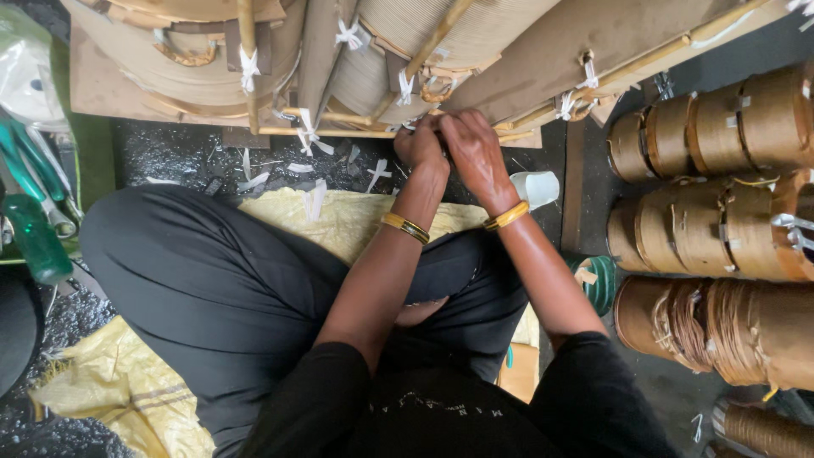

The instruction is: The person sits on the floor and repeatedly folds thin strips of material around bamboo rods on a frame structure. They use a small container to apply adhesive to the strips and secure them to the rods, repeating the process for multiple sections.

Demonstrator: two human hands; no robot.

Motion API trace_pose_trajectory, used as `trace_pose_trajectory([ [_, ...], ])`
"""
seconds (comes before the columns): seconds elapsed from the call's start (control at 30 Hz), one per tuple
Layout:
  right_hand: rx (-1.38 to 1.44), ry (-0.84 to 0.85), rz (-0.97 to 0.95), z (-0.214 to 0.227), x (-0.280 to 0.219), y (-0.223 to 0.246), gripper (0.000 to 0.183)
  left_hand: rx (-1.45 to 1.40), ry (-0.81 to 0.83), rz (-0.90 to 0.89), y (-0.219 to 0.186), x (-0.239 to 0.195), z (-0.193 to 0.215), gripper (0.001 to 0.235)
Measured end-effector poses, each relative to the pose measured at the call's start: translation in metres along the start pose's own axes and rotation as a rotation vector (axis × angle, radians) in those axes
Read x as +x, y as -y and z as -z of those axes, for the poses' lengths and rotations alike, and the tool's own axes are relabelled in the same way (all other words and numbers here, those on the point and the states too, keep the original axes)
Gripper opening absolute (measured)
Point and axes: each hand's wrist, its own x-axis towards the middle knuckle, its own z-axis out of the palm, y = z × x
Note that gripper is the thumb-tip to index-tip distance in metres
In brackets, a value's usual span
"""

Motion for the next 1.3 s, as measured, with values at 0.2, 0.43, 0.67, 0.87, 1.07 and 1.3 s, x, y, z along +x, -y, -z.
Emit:
trace_pose_trajectory([
  [0.2, 0.010, 0.115, -0.003, -0.007, 0.003, -0.018, 0.020, 0.164, 0.074, -0.001, -0.007, -0.008, 0.022, 0.015],
  [0.43, -0.016, 0.208, -0.041, -0.006, 0.010, -0.015, 0.021, 0.447, 0.231, 0.083, -0.039, -0.020, 0.047, 0.022],
  [0.67, -0.228, 0.201, 0.187, 0.005, -0.004, -0.012, 0.031, 0.694, 0.225, 0.010, -0.047, -0.014, 0.038, 0.024],
  [0.87, -0.266, 0.068, 0.235, -0.013, -0.014, -0.019, 0.022, 0.759, 0.302, 0.010, -0.052, -0.014, 0.038, 0.031],
  [1.07, -0.033, -0.087, 0.076, -0.024, -0.011, -0.021, 0.012, 0.607, 0.421, 0.013, -0.064, -0.019, 0.050, 0.026],
  [1.3, 0.080, -0.083, -0.131, -0.031, -0.005, -0.012, 0.011, 0.013, 0.556, 0.216, -0.046, -0.027, 0.051, 0.026],
])
